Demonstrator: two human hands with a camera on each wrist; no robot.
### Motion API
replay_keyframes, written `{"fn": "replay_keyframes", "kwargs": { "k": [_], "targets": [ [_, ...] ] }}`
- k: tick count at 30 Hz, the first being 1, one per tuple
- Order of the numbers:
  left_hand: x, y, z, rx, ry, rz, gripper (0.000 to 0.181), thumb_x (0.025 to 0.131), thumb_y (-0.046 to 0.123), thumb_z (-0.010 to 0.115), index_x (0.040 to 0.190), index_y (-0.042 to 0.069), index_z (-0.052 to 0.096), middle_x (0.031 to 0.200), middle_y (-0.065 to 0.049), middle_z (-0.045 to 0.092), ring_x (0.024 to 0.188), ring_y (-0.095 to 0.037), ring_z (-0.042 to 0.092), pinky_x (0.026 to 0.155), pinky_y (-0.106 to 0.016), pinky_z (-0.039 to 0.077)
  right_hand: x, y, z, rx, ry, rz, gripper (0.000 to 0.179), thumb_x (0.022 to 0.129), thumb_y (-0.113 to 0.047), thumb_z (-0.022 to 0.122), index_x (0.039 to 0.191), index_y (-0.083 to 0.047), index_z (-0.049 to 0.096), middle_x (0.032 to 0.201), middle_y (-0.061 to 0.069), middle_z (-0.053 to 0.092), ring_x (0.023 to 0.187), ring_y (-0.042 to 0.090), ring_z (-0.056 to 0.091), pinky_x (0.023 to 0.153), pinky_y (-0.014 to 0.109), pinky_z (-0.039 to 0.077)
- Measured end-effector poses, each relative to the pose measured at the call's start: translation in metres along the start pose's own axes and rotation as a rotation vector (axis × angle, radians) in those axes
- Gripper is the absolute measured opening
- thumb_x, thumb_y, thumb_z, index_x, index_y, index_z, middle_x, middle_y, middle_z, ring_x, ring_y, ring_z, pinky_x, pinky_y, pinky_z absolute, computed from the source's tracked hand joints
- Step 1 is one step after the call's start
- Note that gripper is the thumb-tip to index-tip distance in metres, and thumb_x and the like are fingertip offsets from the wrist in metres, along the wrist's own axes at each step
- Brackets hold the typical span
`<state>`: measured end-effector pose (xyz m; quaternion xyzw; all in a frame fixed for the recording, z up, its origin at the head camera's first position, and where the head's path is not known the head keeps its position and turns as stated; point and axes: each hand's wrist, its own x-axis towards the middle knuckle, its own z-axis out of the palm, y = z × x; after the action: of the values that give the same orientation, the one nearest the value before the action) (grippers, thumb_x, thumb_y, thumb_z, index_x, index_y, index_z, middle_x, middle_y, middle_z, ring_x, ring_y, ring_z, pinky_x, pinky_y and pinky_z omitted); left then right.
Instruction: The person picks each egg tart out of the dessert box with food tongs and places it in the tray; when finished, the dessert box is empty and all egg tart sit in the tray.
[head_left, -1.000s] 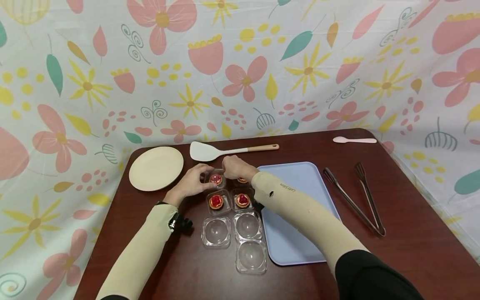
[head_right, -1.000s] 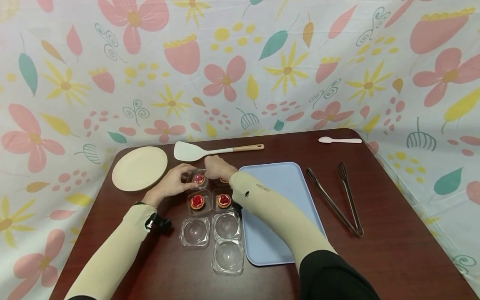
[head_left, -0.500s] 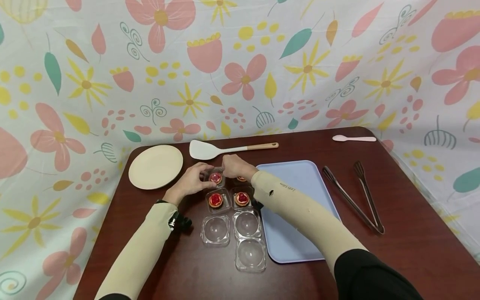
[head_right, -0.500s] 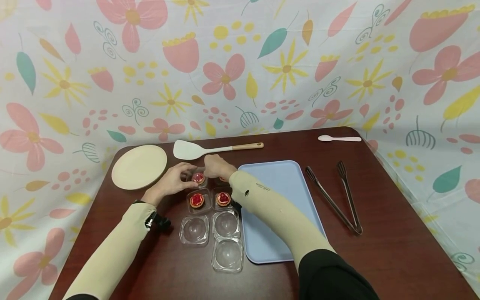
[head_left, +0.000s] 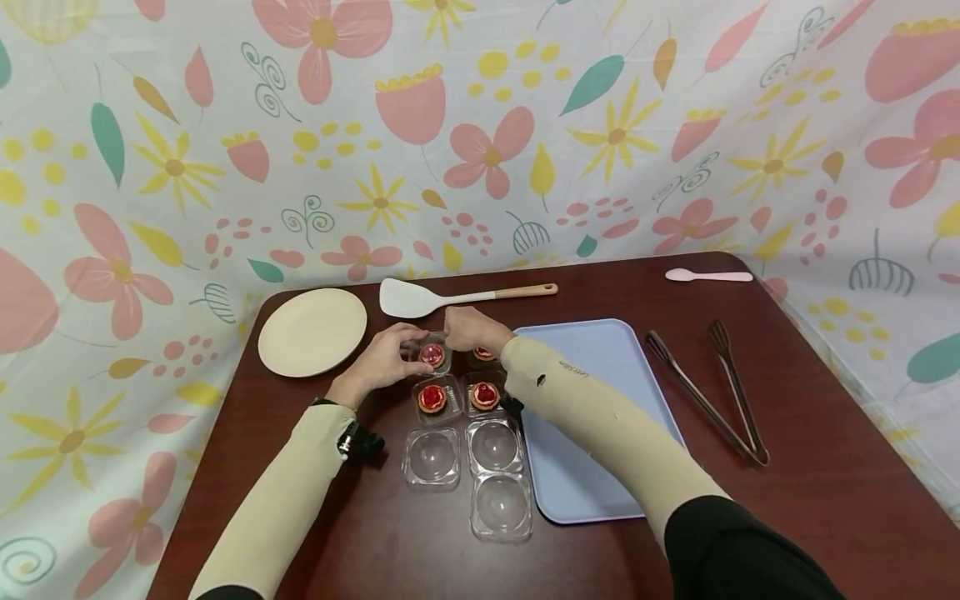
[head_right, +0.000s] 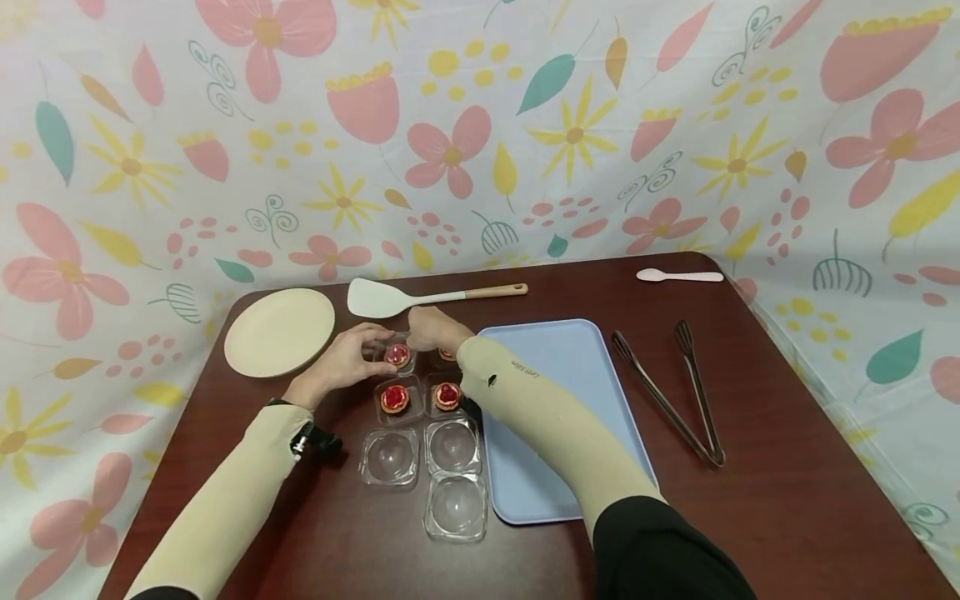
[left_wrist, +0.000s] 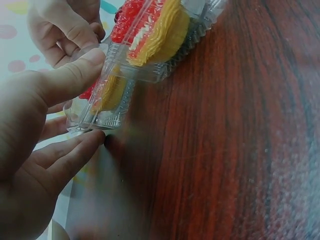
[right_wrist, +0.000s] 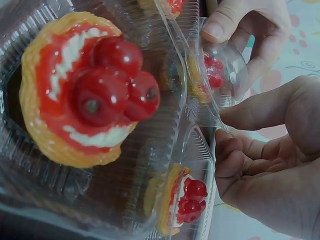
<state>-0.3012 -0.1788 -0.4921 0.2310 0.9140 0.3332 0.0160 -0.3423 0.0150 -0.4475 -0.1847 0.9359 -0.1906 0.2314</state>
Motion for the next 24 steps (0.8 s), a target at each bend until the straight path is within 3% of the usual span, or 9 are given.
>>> {"fn": "replay_keyframes", "kwargs": {
  "k": [10, 14, 17, 20, 24],
  "targets": [
    [-0.001, 0.000, 0.000, -0.006, -0.008, -0.004, 0.065, 0.073, 0.027, 0.087, 0.129, 0.006, 0.063, 0.126, -0.009, 0.058, 0.103, -0.028, 0.067, 0.085, -0.036, 0.056, 0.007, 0.000, -0.001, -0.060, -0.001, -0.032, 0.039, 0.093, -0.008, 0.049, 0.056, -0.015, 0.038, 0.050, -0.004, 0.027, 0.044, 0.011, 0.021, 0.045, 0.025, 0.025],
    [-0.001, 0.000, 0.000, 0.010, -0.003, 0.020, 0.065, 0.073, 0.027, 0.087, 0.129, 0.005, 0.063, 0.126, -0.009, 0.058, 0.102, -0.028, 0.067, 0.084, -0.035, 0.057, 0.010, -0.001, -0.002, -0.051, -0.025, -0.012, 0.031, 0.100, -0.014, 0.040, 0.071, -0.012, 0.052, 0.056, -0.001, 0.038, 0.046, 0.012, 0.030, 0.047, 0.025, 0.031],
    [-0.002, 0.000, 0.000, 0.022, 0.006, 0.038, 0.065, 0.074, 0.029, 0.086, 0.129, 0.005, 0.063, 0.127, -0.010, 0.058, 0.102, -0.027, 0.067, 0.084, -0.035, 0.057, 0.012, -0.001, -0.003, -0.090, -0.046, -0.020, 0.031, 0.103, -0.015, 0.035, 0.091, -0.008, 0.062, 0.066, 0.001, 0.044, 0.051, 0.013, 0.036, 0.054, 0.026, 0.036],
    [-0.002, -0.001, 0.003, 0.021, 0.014, 0.056, 0.064, 0.074, 0.028, 0.086, 0.129, 0.004, 0.062, 0.128, -0.011, 0.057, 0.102, -0.027, 0.067, 0.087, -0.035, 0.056, 0.012, 0.000, -0.004, -0.142, -0.054, -0.054, 0.034, 0.104, -0.015, 0.032, 0.111, -0.005, 0.064, 0.075, 0.003, 0.047, 0.057, 0.014, 0.039, 0.062, 0.027, 0.039],
    [-0.001, -0.001, 0.004, 0.037, 0.033, 0.068, 0.065, 0.074, 0.029, 0.086, 0.128, 0.004, 0.062, 0.128, -0.010, 0.057, 0.100, -0.026, 0.068, 0.086, -0.034, 0.056, 0.012, -0.001, -0.005, -0.153, -0.040, -0.070, 0.033, 0.105, -0.016, 0.031, 0.106, -0.006, 0.063, 0.076, 0.004, 0.048, 0.059, 0.015, 0.041, 0.066, 0.029, 0.040]
  ]
}}
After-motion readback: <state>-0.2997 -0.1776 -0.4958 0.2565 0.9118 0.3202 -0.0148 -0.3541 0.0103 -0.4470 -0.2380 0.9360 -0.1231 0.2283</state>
